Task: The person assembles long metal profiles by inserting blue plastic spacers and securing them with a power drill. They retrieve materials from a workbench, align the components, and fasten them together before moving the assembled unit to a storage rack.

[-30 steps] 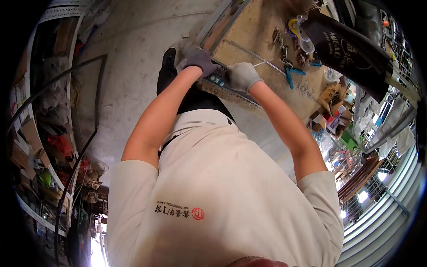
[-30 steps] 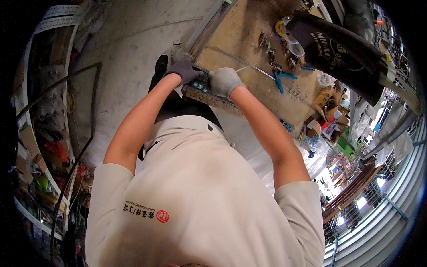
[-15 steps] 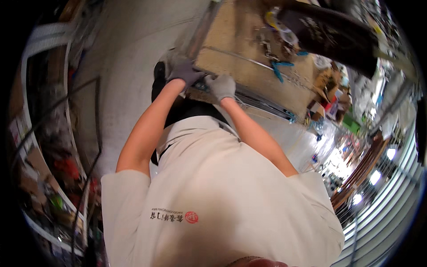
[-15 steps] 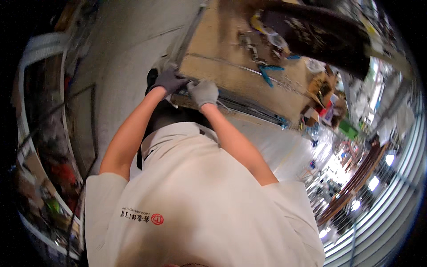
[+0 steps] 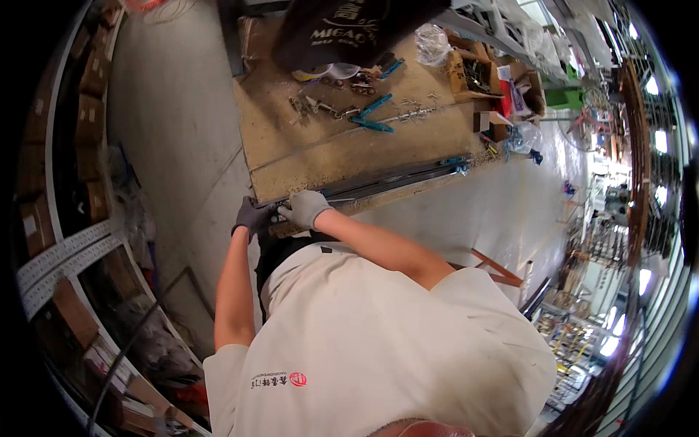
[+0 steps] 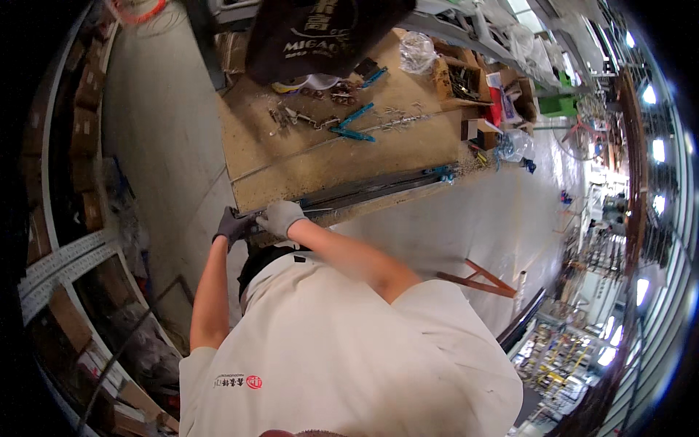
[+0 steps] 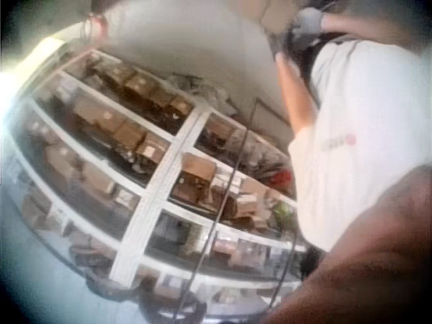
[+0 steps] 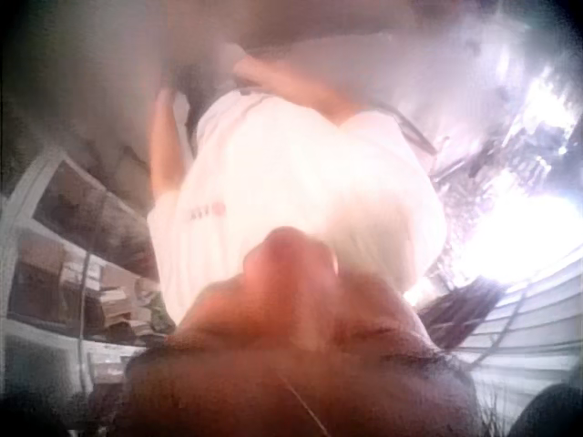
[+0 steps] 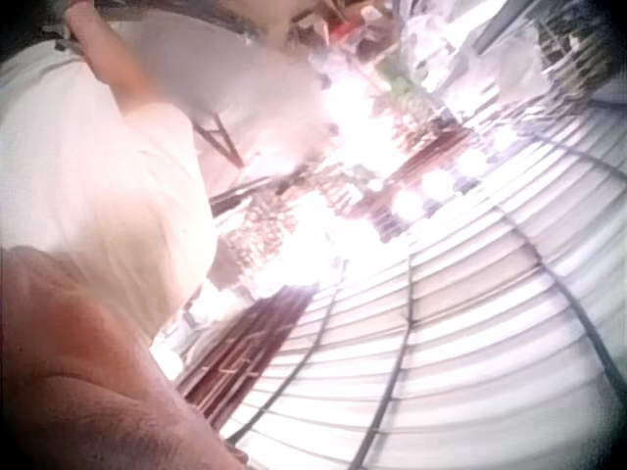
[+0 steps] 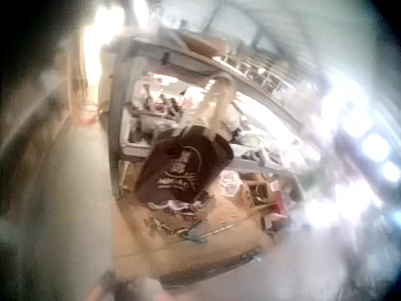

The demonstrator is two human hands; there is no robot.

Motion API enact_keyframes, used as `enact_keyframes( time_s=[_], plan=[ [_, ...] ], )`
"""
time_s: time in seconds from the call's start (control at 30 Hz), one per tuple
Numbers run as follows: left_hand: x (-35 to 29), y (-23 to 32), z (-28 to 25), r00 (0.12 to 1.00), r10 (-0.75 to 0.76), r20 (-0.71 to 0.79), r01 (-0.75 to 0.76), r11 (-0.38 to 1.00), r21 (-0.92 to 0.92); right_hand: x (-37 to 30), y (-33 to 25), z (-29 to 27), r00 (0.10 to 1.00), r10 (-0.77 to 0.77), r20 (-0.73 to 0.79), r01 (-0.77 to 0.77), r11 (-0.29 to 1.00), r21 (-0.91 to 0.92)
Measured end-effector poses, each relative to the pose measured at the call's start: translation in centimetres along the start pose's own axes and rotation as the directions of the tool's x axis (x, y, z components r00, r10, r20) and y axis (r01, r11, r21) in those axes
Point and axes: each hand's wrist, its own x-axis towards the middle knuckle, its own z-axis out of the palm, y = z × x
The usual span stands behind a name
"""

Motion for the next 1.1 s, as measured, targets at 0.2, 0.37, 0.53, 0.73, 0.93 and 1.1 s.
enact_keyframes(
  time_s=[0.2,0.37,0.53,0.73,0.93,1.1],
  plan=[
    [3.1,-6.8,-3.2,1.000,-0.023,-0.018,0.021,0.995,-0.097,0.4,-3.6,-2.4,0.985,-0.158,-0.070,0.158,0.987,0.001],
    [-1.5,-0.1,-1.0,0.999,-0.040,-0.012,0.037,0.978,-0.206,-2.2,7.1,-2.0,0.868,-0.352,-0.350,0.324,0.936,-0.136],
    [-6.2,-3.5,-1.7,0.940,-0.072,-0.334,-0.040,0.948,-0.314,-6.8,23.4,-5.7,0.971,-0.082,-0.223,-0.015,0.916,-0.401],
    [-9.4,-15.3,-5.4,0.888,-0.413,-0.204,0.191,0.733,-0.653,-6.0,37.1,-9.3,0.833,0.264,-0.486,-0.389,0.904,-0.176],
    [-15.3,-16.0,-4.6,0.900,-0.400,-0.176,0.392,0.917,-0.079,-8.5,33.3,-2.3,0.757,0.110,-0.644,-0.214,0.973,-0.085],
    [-14.5,-12.1,-3.6,0.992,-0.085,-0.093,0.124,0.790,0.600,-16.1,28.0,5.7,0.879,0.264,-0.398,-0.093,0.911,0.401]
  ],
)
